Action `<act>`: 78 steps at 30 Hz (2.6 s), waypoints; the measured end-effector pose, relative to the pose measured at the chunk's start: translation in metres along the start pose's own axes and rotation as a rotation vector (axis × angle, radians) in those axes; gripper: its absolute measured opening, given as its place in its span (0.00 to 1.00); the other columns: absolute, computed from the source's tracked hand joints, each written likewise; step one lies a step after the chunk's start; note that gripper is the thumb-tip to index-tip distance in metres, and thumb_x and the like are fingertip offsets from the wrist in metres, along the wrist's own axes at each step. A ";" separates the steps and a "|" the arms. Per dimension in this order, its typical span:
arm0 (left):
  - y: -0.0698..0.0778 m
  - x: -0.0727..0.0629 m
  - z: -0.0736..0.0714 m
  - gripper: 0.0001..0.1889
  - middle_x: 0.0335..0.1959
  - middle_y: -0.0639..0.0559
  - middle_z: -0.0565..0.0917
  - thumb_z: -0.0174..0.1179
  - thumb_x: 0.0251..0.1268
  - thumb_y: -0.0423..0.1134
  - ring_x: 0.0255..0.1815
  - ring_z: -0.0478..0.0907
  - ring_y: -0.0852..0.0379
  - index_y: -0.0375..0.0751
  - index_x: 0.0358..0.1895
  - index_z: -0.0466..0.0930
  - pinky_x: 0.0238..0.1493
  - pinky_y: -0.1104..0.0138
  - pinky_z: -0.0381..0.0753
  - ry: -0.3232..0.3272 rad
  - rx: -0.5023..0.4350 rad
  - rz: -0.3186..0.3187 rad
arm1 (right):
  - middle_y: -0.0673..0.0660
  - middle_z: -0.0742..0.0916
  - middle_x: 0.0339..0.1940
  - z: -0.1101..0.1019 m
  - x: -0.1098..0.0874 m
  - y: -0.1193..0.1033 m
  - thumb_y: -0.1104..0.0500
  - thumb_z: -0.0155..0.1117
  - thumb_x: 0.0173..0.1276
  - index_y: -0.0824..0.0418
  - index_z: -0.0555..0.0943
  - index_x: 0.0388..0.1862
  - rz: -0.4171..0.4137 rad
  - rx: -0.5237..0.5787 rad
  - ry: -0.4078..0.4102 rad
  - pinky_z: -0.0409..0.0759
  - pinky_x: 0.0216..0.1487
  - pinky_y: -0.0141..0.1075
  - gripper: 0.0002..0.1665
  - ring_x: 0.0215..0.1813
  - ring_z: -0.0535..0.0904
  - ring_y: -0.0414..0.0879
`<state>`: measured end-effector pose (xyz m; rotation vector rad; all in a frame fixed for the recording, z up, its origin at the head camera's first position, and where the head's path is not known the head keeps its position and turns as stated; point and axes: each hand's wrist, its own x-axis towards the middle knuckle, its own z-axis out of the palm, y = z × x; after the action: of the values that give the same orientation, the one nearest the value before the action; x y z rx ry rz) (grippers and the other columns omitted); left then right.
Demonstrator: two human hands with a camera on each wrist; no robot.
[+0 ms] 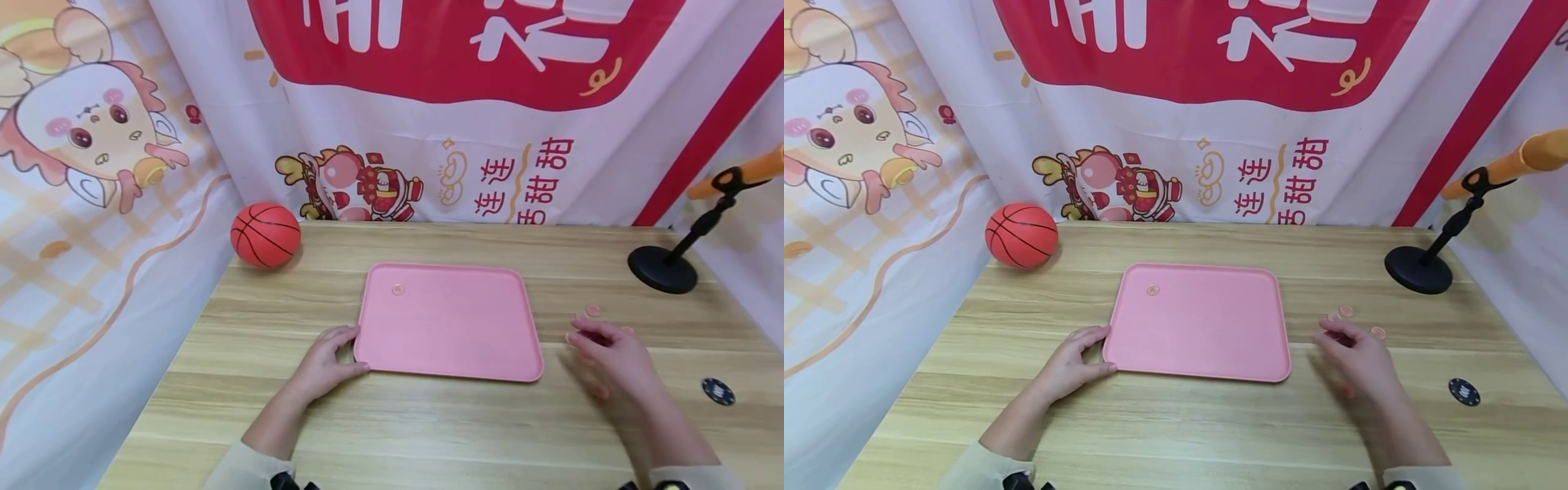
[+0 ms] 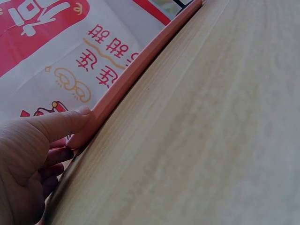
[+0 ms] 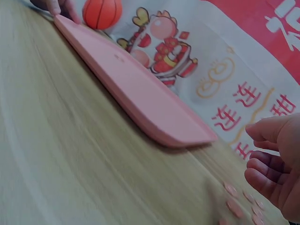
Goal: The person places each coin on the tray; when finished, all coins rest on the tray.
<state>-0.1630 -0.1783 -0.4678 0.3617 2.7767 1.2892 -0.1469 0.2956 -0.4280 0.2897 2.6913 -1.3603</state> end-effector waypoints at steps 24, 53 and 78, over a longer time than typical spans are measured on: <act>0.000 0.000 0.001 0.38 0.64 0.38 0.76 0.76 0.48 0.43 0.69 0.68 0.40 0.35 0.65 0.74 0.73 0.48 0.65 0.003 -0.002 -0.008 | 0.71 0.80 0.62 -0.049 -0.022 0.077 0.28 0.57 0.64 0.66 0.73 0.66 0.110 -0.328 -0.093 0.74 0.51 0.55 0.48 0.58 0.76 0.65; 0.003 -0.002 0.000 0.37 0.64 0.37 0.76 0.76 0.48 0.42 0.69 0.68 0.40 0.34 0.64 0.75 0.72 0.48 0.65 0.010 -0.009 -0.002 | 0.49 0.86 0.39 -0.046 -0.011 0.052 0.36 0.62 0.67 0.67 0.78 0.57 0.053 -0.201 -0.087 0.80 0.34 0.28 0.38 0.35 0.77 0.31; 0.005 -0.002 -0.001 0.37 0.65 0.37 0.76 0.76 0.48 0.42 0.69 0.68 0.40 0.34 0.64 0.75 0.73 0.48 0.65 0.010 -0.018 -0.025 | 0.37 0.85 0.31 0.067 0.064 -0.080 0.63 0.60 0.71 0.76 0.70 0.65 -0.063 0.445 -0.112 0.85 0.44 0.27 0.27 0.34 0.84 0.29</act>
<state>-0.1603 -0.1766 -0.4637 0.3197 2.7669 1.3126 -0.2260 0.2032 -0.4170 0.1587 2.3008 -1.9242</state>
